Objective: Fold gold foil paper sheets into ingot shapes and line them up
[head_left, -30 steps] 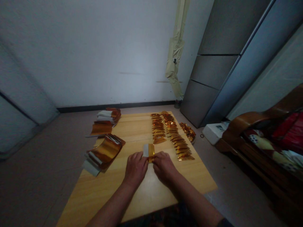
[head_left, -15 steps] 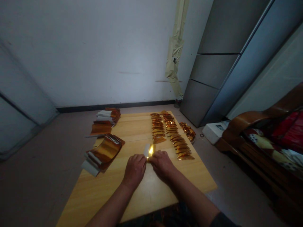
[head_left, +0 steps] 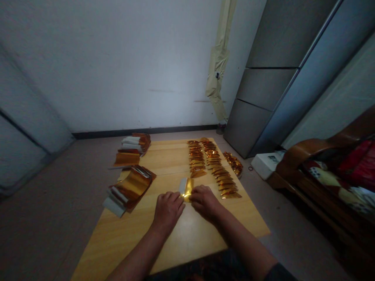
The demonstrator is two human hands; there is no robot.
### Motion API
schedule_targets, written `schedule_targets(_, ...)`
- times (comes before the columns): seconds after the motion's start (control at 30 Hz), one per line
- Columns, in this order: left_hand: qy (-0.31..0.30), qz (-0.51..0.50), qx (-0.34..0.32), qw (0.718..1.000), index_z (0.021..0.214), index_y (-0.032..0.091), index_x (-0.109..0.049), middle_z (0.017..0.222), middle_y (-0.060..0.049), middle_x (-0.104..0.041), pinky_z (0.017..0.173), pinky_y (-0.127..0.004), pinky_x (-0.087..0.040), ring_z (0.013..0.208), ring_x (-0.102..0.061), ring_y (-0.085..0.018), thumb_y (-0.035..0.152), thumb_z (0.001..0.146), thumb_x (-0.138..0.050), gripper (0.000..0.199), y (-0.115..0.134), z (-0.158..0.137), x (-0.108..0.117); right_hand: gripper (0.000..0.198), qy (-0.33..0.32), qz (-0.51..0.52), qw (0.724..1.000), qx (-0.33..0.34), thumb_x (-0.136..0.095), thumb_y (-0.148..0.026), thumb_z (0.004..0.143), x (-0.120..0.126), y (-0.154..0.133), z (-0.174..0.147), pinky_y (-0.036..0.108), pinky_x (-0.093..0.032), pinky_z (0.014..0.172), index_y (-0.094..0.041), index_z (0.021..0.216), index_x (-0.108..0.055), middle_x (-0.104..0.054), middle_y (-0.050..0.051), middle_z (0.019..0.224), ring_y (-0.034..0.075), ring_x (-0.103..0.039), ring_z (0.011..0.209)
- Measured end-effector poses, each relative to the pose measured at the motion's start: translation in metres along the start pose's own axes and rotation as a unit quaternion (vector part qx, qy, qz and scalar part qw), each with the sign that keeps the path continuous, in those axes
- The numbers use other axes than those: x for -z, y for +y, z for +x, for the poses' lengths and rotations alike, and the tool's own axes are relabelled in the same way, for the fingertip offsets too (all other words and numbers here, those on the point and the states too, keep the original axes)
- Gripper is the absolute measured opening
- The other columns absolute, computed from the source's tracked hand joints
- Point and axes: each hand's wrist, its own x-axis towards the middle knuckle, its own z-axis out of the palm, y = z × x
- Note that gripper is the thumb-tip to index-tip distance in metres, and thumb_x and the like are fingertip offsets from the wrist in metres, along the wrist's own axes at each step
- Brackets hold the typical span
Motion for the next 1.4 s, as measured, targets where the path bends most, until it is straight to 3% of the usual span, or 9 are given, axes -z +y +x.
schedule_targets(0.17, 0.007, -0.027, 0.017, 0.999, 0.083, 0.024, -0.069, 0.088, -0.002, -0.067, 0.082, -0.04, -0.034, 0.088, -0.054, -0.02, 0.029, 0.087, -0.061, 0.01, -0.002, 0.008, -0.003, 0.01, 0.014, 0.006, 1.0, -0.001, -0.06, -0.023, 0.088, -0.001, 0.004, -0.002, 0.029, -0.029, 0.082, -0.024, 0.088, -0.07, -0.061, 0.001, 0.104, 0.017, -0.048, 0.095)
schedule_targets(0.47, 0.039, 0.002, -0.02, 0.999, 0.076, 0.023, -0.066, 0.077, -0.001, -0.064, 0.091, -0.044, -0.031, 0.082, -0.054, -0.017, 0.025, 0.091, -0.054, 0.019, -0.006, 0.009, -0.008, 0.018, -0.003, 0.032, 0.999, 0.02, -0.053, -0.018, 0.093, 0.008, 0.007, 0.001, 0.028, -0.031, 0.084, -0.024, 0.096, -0.069, -0.064, 0.002, 0.108, 0.017, -0.05, 0.096)
schedule_targets(0.67, 0.053, -0.021, -0.015, 0.998, 0.078, 0.024, -0.067, 0.081, 0.0, -0.065, 0.094, -0.045, -0.03, 0.083, -0.055, -0.017, 0.026, 0.09, -0.055, 0.017, -0.006, 0.009, -0.006, 0.017, -0.002, 0.007, 1.0, 0.029, -0.052, -0.026, 0.095, 0.001, 0.013, 0.007, 0.029, -0.032, 0.083, -0.025, 0.101, -0.068, -0.064, 0.004, 0.108, 0.018, -0.05, 0.095)
schedule_targets(0.87, 0.045, -0.046, -0.01, 0.998, 0.084, 0.024, -0.07, 0.088, -0.002, -0.068, 0.097, -0.049, -0.028, 0.087, -0.058, -0.019, 0.026, 0.087, -0.06, 0.01, -0.004, 0.006, -0.002, 0.028, 0.035, 0.052, 0.997, 0.036, -0.051, -0.021, 0.094, -0.01, 0.017, 0.006, 0.033, -0.036, 0.094, -0.024, 0.119, -0.062, -0.057, 0.008, 0.13, 0.02, -0.052, 0.112)
schedule_targets(1.2, 0.044, -0.052, 0.002, 0.998, 0.083, 0.026, -0.069, 0.088, -0.001, -0.068, 0.097, -0.05, -0.03, 0.088, -0.059, -0.02, 0.028, 0.084, -0.063, 0.007, -0.003, 0.006, -0.003, 0.033, 0.113, 0.184, 0.976, -0.006, -0.05, -0.015, 0.091, -0.021, 0.016, 0.001, 0.037, -0.043, 0.099, -0.027, 0.119, -0.063, -0.054, 0.008, 0.135, 0.02, -0.052, 0.121)
schedule_targets(1.4, 0.041, -0.056, 0.003, 0.998, 0.084, 0.025, -0.069, 0.091, -0.001, -0.068, 0.097, -0.051, -0.03, 0.089, -0.06, -0.021, 0.028, 0.084, -0.063, 0.006, -0.004, 0.005, -0.003, 0.018, 0.086, 0.09, 0.99, 0.062, -0.054, -0.024, 0.093, -0.021, 0.012, 0.007, 0.03, -0.043, 0.087, -0.024, 0.105, -0.068, -0.063, 0.008, 0.117, 0.019, -0.058, 0.101)
